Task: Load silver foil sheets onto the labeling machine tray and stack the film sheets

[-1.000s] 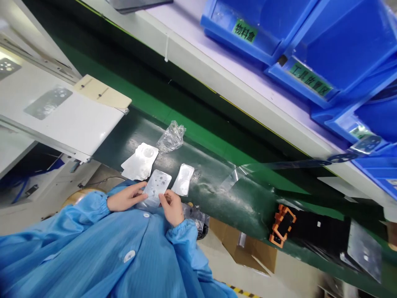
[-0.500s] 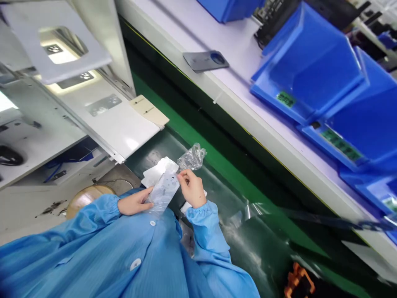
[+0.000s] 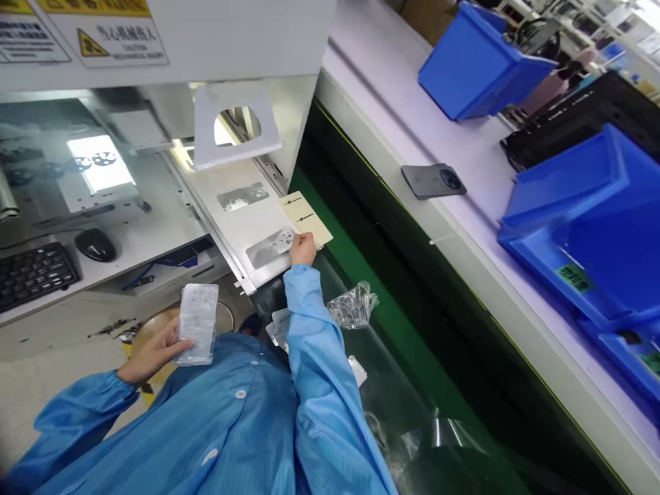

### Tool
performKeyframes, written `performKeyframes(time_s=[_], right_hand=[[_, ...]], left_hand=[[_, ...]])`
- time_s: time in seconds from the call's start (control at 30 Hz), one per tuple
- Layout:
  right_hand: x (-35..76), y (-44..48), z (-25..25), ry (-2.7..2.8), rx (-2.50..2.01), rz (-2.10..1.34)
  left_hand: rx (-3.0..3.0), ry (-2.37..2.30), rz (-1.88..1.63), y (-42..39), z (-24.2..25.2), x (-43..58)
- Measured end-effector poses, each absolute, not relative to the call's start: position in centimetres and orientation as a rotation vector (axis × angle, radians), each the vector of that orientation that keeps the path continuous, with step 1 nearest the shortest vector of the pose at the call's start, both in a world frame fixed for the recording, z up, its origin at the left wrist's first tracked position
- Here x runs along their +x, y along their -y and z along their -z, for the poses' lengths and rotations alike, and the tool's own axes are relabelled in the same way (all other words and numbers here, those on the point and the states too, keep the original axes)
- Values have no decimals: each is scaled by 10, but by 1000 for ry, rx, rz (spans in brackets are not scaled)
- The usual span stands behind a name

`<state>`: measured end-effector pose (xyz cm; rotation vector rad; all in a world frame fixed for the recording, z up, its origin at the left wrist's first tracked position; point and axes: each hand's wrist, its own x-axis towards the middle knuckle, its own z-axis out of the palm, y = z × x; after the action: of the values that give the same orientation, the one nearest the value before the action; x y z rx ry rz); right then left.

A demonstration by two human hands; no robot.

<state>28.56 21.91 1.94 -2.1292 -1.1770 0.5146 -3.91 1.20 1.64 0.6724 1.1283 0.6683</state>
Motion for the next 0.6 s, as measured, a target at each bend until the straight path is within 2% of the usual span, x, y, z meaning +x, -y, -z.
performKeyframes(time_s=[0.2, 0.3, 0.43, 0.6], right_hand=[[274, -221, -22, 1391, -2265, -338], [256, -208, -26, 1585, -2191, -211], [223, -190, -20, 1890, -2040, -222], [202, -190, -2, 1871, -2097, -191]], left_hand=[[609, -1087, -657, -14, -11, -36], [607, -1034, -666, -17, -6, -30], [609, -1021, -674, -19, -2, -28], [631, -1032, -684, -19, -2, -29]])
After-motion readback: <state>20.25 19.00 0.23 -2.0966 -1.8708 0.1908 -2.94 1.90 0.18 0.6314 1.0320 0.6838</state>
